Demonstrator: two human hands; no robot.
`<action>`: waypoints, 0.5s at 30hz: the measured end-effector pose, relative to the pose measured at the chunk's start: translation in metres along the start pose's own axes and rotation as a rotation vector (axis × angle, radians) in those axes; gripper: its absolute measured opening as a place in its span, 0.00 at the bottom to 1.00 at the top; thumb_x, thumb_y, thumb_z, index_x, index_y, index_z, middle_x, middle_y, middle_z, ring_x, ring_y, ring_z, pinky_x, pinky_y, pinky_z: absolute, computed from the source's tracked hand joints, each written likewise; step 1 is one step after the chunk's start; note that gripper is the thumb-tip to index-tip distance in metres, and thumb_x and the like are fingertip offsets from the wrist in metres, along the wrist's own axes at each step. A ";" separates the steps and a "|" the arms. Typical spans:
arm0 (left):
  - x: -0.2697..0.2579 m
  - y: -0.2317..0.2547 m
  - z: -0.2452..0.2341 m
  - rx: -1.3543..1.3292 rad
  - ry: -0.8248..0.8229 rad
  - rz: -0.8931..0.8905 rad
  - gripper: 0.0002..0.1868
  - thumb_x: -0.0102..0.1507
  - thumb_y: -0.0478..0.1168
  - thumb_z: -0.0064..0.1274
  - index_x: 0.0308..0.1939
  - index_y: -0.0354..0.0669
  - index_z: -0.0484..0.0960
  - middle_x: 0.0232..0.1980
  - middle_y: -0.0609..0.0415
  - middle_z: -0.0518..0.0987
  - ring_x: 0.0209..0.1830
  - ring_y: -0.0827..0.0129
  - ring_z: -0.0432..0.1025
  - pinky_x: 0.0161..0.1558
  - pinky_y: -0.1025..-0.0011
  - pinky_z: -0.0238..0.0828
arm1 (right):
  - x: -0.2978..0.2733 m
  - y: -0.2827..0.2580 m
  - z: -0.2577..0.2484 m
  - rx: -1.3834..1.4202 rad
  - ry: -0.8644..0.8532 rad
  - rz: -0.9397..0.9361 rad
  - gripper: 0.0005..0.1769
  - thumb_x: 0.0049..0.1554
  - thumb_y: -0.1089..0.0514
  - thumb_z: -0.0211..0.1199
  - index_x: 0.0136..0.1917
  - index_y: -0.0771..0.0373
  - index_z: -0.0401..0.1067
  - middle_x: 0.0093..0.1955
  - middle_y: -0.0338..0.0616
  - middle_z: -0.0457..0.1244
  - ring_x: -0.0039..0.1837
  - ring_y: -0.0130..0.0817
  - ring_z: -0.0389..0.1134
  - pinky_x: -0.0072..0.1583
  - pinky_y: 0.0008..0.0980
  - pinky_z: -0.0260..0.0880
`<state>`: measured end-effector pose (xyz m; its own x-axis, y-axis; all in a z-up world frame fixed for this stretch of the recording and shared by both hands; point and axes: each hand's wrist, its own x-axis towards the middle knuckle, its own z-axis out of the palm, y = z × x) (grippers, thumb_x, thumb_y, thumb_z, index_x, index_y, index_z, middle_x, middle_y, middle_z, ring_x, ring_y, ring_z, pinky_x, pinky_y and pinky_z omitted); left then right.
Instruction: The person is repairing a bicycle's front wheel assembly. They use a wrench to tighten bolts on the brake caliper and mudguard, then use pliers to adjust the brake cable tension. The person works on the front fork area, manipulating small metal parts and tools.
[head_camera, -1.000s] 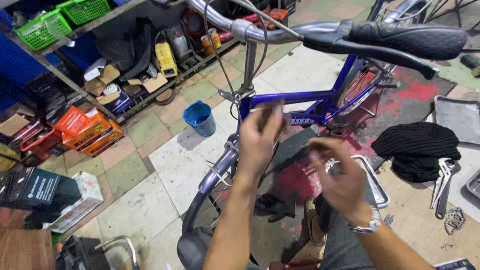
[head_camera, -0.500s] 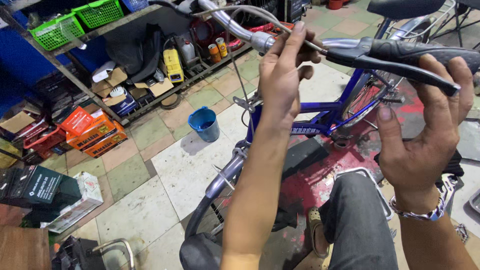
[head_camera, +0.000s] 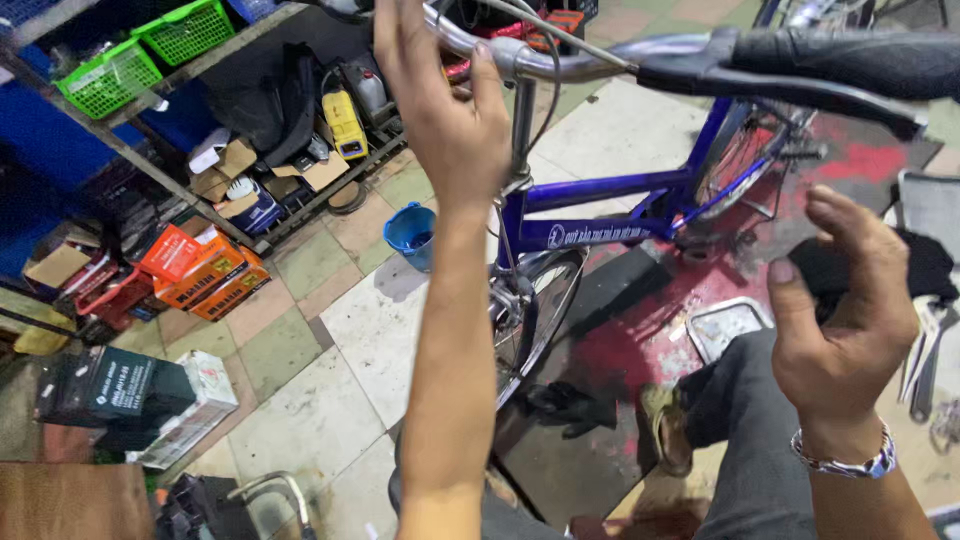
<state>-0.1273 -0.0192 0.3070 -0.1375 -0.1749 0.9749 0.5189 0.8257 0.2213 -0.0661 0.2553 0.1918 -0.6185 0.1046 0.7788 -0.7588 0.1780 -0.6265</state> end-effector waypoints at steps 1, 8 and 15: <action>0.003 -0.007 -0.007 0.129 -0.086 0.013 0.24 0.67 0.35 0.55 0.67 0.31 0.72 0.72 0.39 0.67 0.71 0.55 0.66 0.69 0.63 0.67 | -0.010 0.004 -0.004 0.011 -0.008 0.064 0.23 0.61 0.69 0.61 0.69 0.71 0.66 0.71 0.51 0.61 0.73 0.36 0.62 0.73 0.32 0.63; -0.163 0.048 -0.002 0.101 -0.278 -0.419 0.13 0.68 0.33 0.52 0.57 0.34 0.81 0.47 0.48 0.83 0.40 0.61 0.76 0.42 0.69 0.70 | -0.087 0.079 -0.072 0.156 0.028 0.556 0.21 0.66 0.67 0.59 0.72 0.69 0.67 0.68 0.48 0.66 0.68 0.35 0.69 0.69 0.31 0.69; -0.410 0.163 0.130 -1.119 -0.585 -1.835 0.22 0.72 0.51 0.43 0.58 0.37 0.78 0.56 0.47 0.82 0.58 0.61 0.76 0.62 0.64 0.71 | -0.208 0.170 -0.122 -0.241 -0.227 0.354 0.31 0.69 0.49 0.41 0.80 0.66 0.54 0.85 0.54 0.44 0.87 0.46 0.39 0.83 0.47 0.34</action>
<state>-0.0960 0.2566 -0.0598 -0.9380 0.1414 -0.3165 -0.3366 -0.5902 0.7338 -0.0415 0.3835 -0.0735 -0.8795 -0.0116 0.4757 -0.4411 0.3947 -0.8060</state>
